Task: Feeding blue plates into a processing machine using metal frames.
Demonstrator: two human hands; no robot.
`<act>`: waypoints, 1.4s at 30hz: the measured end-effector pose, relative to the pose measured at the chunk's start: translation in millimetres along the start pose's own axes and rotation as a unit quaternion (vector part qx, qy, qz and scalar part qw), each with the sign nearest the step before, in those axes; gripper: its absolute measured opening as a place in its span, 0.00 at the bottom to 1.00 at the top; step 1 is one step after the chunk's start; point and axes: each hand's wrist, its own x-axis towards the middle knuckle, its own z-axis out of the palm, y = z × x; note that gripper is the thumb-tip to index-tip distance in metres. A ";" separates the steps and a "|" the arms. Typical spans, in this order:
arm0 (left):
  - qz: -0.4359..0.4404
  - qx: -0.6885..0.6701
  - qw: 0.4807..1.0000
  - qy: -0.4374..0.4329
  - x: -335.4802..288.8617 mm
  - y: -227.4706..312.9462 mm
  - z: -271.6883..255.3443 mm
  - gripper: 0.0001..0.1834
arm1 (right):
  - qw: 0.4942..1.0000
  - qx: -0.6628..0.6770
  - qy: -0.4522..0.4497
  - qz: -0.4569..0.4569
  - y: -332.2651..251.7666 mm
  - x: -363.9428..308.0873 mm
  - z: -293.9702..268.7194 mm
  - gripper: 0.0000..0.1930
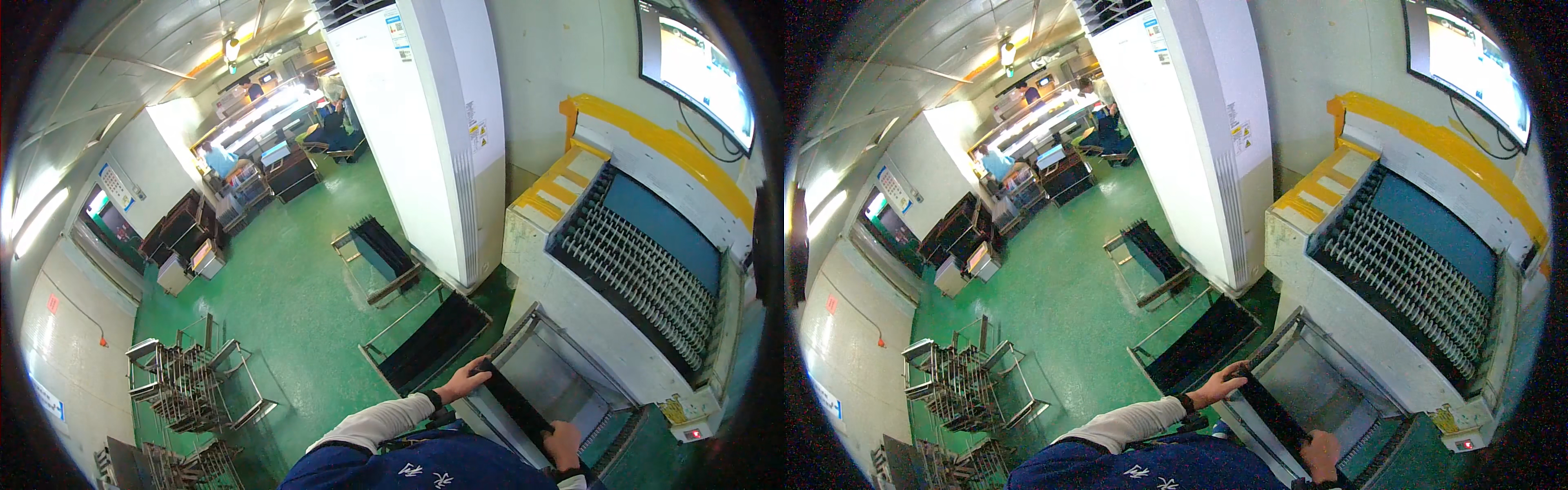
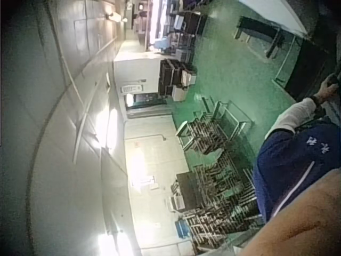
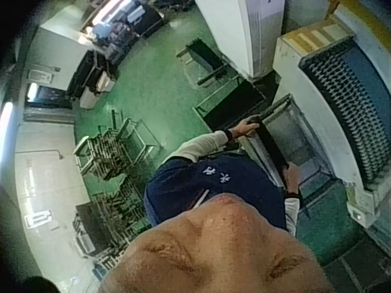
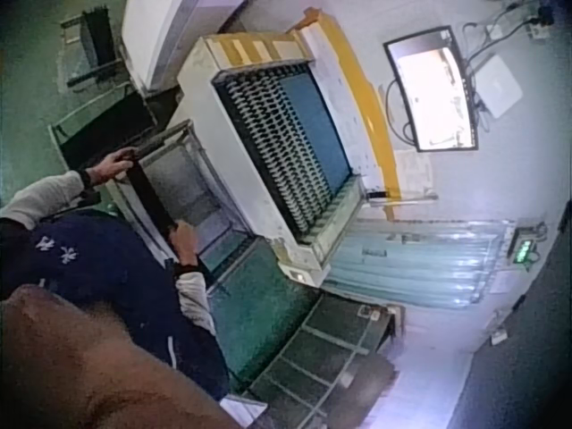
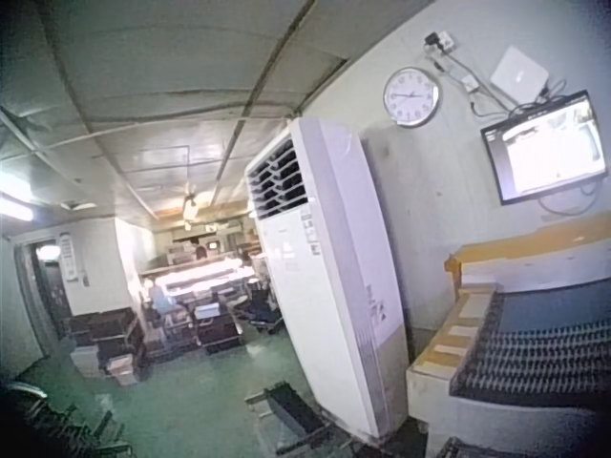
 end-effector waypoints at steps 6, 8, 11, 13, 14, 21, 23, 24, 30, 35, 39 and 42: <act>0.041 0.006 0.999 0.002 9.9 -20.6 -1.7 0.36 | 1.000 0.000 0.014 0.000 -7.2 -2.0 -6.0 0.11; 0.041 0.009 0.999 0.003 10.6 -21.7 -1.7 0.36 | 1.000 0.000 0.005 0.009 -9.0 -1.8 -8.4 0.11; 0.043 0.000 0.999 -0.002 11.9 -24.8 -2.4 0.36 | 1.000 0.007 -0.005 0.011 -9.6 -0.7 -9.5 0.12; 0.044 -0.004 0.999 -0.004 12.3 -25.5 -2.0 0.36 | 1.000 0.017 0.004 -0.001 -5.2 0.1 -5.7 0.12; 0.045 -0.001 0.999 -0.003 12.5 -25.8 -1.8 0.36 | 1.000 0.015 0.008 -0.001 -4.1 0.4 -4.7 0.12; 0.046 0.011 0.999 -0.001 11.5 -16.6 -0.3 0.37 | 1.000 0.004 0.019 -0.008 -3.6 0.9 -6.9 0.12; 0.042 0.009 0.999 0.003 13.1 -19.7 0.4 0.37 | 1.000 0.002 0.016 -0.008 -1.8 3.4 -4.4 0.12; 0.040 0.010 0.999 0.005 12.6 -18.7 0.7 0.37 | 1.000 0.001 0.014 -0.006 -1.7 4.2 -4.9 0.12; 0.033 0.015 0.999 0.006 12.9 -17.3 0.6 0.37 | 1.000 0.000 0.021 -0.020 1.7 5.5 -4.0 0.12; 0.033 0.023 0.999 0.009 10.1 -10.3 1.7 0.37 | 1.000 0.004 0.002 -0.008 -1.0 6.7 -9.4 0.13; 0.026 0.005 1.000 -0.006 10.7 -10.4 0.8 0.37 | 1.000 0.009 0.002 -0.003 0.4 7.3 -8.6 0.13; 0.041 -0.026 0.999 -0.006 10.4 -10.2 2.1 0.37 | 1.000 0.010 0.003 0.002 -3.0 5.9 -12.0 0.13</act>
